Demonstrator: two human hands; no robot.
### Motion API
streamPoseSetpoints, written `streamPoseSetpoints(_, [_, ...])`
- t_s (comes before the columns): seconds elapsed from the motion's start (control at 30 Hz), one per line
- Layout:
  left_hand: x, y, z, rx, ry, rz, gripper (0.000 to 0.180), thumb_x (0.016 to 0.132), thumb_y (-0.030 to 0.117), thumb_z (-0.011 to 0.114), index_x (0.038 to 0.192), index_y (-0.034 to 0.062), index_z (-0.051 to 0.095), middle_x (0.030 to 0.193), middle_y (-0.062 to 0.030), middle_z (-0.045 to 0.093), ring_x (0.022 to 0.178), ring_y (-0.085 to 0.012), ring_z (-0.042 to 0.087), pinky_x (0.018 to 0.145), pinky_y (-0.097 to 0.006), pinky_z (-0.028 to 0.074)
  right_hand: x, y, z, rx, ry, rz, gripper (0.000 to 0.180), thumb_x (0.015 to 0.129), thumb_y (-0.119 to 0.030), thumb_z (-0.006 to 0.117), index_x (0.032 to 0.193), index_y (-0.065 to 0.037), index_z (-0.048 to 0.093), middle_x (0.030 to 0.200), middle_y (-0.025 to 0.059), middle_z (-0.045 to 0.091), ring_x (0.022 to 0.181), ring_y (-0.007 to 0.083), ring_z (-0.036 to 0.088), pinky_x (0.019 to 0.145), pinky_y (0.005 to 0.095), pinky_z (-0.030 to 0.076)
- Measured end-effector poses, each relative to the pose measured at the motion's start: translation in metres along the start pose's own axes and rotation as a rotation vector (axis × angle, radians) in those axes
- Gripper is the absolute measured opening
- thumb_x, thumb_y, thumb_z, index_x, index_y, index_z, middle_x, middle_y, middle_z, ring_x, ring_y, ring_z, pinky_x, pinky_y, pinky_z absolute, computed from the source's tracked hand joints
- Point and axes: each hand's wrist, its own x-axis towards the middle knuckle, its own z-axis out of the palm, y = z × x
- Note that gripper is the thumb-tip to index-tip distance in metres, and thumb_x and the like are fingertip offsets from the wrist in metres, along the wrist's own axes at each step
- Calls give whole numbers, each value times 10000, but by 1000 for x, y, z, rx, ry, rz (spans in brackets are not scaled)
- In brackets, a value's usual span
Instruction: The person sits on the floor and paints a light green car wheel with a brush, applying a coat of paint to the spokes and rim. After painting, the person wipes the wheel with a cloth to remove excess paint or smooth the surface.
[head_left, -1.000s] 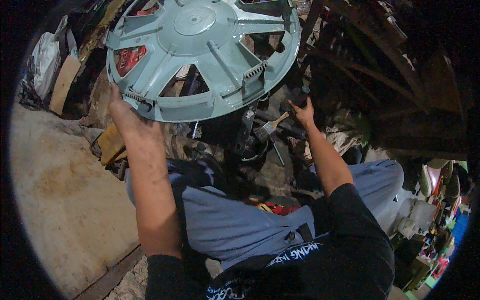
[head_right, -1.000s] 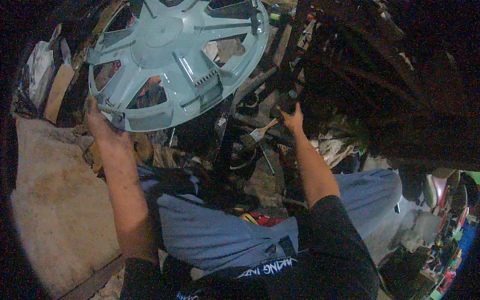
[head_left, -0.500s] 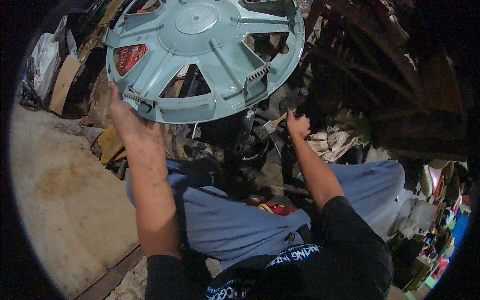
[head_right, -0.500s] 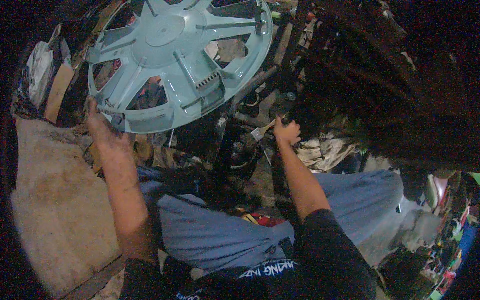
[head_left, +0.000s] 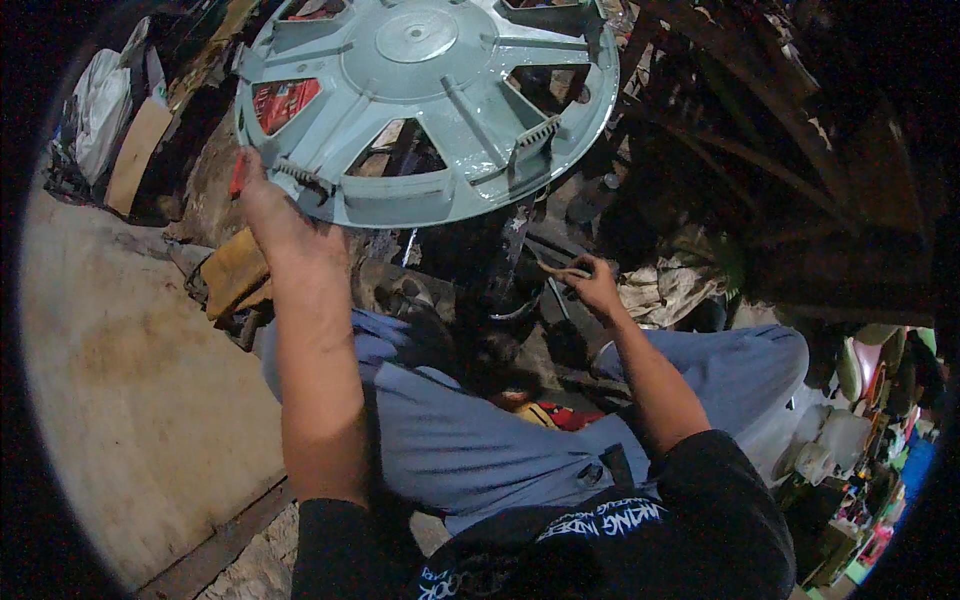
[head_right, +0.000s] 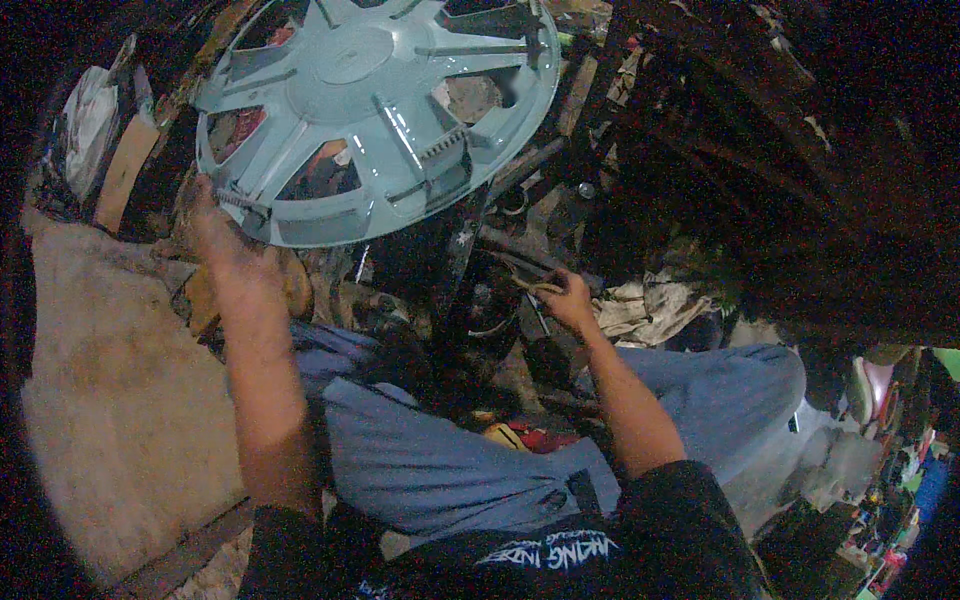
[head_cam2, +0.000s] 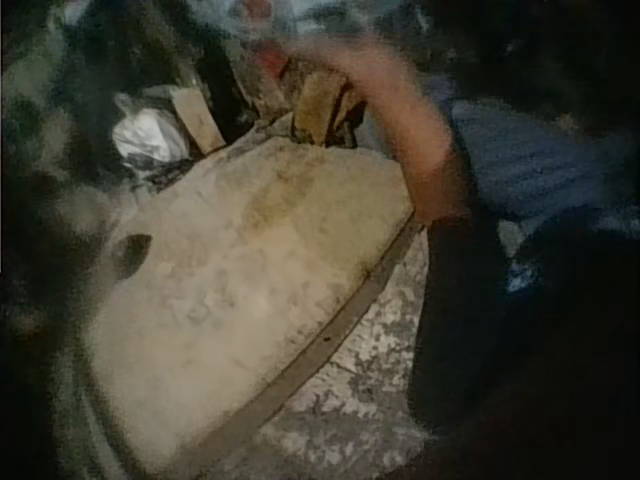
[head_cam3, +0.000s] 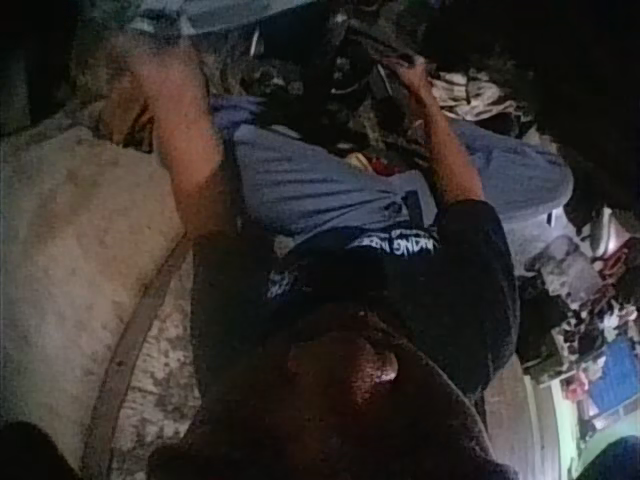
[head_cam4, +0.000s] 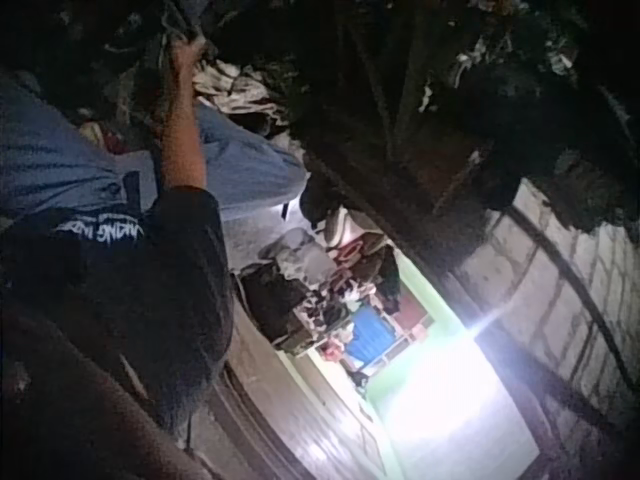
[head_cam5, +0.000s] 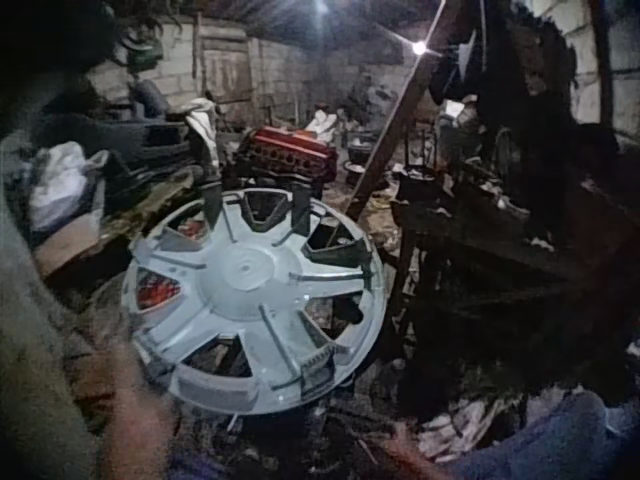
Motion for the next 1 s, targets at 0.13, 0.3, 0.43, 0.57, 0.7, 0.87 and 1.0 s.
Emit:
streamPoseSetpoints(0.13, [6, 4, 1, -96, -164, -63, 476, 1035, 420, 367, 1275, 49, 545, 1243, -133, 613, 1116, -311, 613, 953, -489, 503, -25, -33, -7, -667, -142, -274, 350, 742, -125, 784, 1042, 6, 659, 904, 187, 707, 853, 307, 701, 715, 411, 539])
streamPoseSetpoints(0.3, [9, 0, -8, -183, -115, -74, 455, 1044, 404, 338, 1258, 61, 548, 1211, -134, 623, 1089, -300, 630, 933, -464, 513, -58, -27, 4, -427, 60, -280, 393, 772, -192, 787, 1093, -2, 665, 919, 186, 690, 912, 289, 674, 783, 376, 513])
streamPoseSetpoints(0.43, [1, 1, -4, -153, -127, -41, 458, 1044, 414, 338, 1255, 67, 547, 1208, -129, 622, 1080, -302, 631, 929, -465, 513, -53, 27, 2, -87, 170, 26, 386, 820, -257, 774, 1054, 30, 664, 855, 98, 666, 849, 184, 637, 711, 337, 498])
streamPoseSetpoints(0.57, [8, 4, -19, -131, -123, -57, 464, 1044, 425, 337, 1251, 67, 548, 1201, -126, 621, 1069, -302, 633, 926, -465, 515, -60, 46, -4, -215, -408, 544, 432, 879, -294, 710, 1130, 45, 621, 962, 107, 662, 851, 168, 609, 710, 313, 488])
streamPoseSetpoints(0.7, [7, -2, -5, -159, -165, -3, 467, 1046, 422, 332, 1259, 65, 545, 1202, -126, 619, 1075, -304, 628, 930, -463, 514, -72, 57, 18, -198, -141, 102, 422, 932, -278, 627, 1185, 58, 587, 983, 160, 675, 826, 239, 631, 734, 341, 494])
streamPoseSetpoints(0.87, [0, 1, -12, -189, -95, -6, 468, 1048, 418, 327, 1251, 55, 542, 1209, -140, 615, 1090, -311, 623, 942, -464, 510, -100, -54, 9, -264, 196, -275, 416, 889, -161, 597, 1264, -23, 480, 941, 253, 614, 865, 458, 583, 789, 444, 479])
streamPoseSetpoints(1.0, [2, -1, -2, -174, -120, -6, 466, 1049, 416, 322, 1257, 56, 533, 1224, -146, 607, 1104, -319, 617, 947, -478, 506, -99, -7, 12, -297, 224, -162, 186, 940, -153, 535, 1053, -6, 517, 850, 219, 631, 783, 387, 623, 671, 474, 463])
